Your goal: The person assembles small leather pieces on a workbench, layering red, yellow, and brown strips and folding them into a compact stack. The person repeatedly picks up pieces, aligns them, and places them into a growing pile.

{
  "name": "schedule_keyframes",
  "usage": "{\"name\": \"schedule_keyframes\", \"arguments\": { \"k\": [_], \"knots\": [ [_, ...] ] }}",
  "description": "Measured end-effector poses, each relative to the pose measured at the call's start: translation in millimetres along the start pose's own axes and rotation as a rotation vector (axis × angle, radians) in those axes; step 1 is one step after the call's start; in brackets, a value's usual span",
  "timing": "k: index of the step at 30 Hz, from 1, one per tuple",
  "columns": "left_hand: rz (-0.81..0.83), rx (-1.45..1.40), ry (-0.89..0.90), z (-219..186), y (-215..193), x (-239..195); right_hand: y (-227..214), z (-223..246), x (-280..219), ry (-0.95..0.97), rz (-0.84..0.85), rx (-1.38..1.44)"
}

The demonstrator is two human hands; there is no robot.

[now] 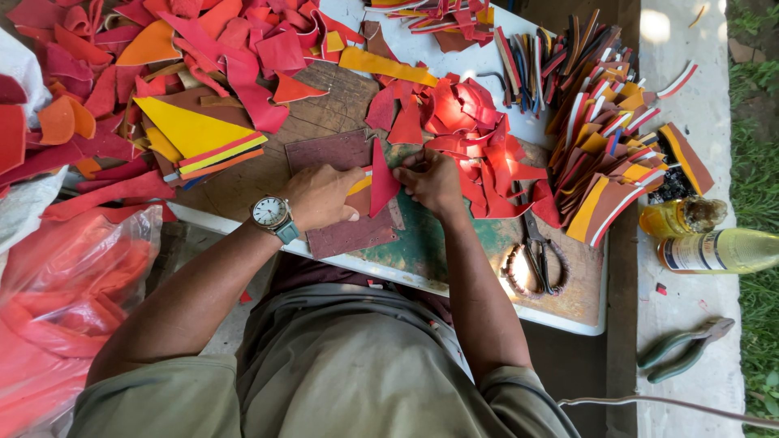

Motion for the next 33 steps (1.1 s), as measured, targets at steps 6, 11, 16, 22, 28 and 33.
{"name": "schedule_keyframes", "arguments": {
  "k": [6,11,16,22,28,33],
  "knots": [
    [0.067,0.088,-0.004,-2,3,2,-5,2,-4,0.076,0.065,0.112],
    [0.069,0.110,0.016,-1,5,2,-3,2,-4,0.011,0.035,0.060],
    [0.074,0.118,-0.003,2,11,3,1,-1,-1,0.020,-0.007,0.069],
    [-0.009,0.167,0.097,0,17,9,3,-2,-3,-0.011,-0.030,0.032],
    [0.079,0.188,0.027,0,14,6,-8,0,-4,-0.042,-0.005,0.024],
    [0.050,0.176,0.045,-1,11,4,-83,31,-9,-0.237,-0.169,-0.522]
  ]
}}
Point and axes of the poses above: each hand's wrist, its own x-axis towards the middle knuckle, its own y-axis out of the palm, z = x × y, the point moved 4 cm from there along x, towards the middle knuckle, and after that the axes turned 4 degrees about -y, right-handed, at the moved point
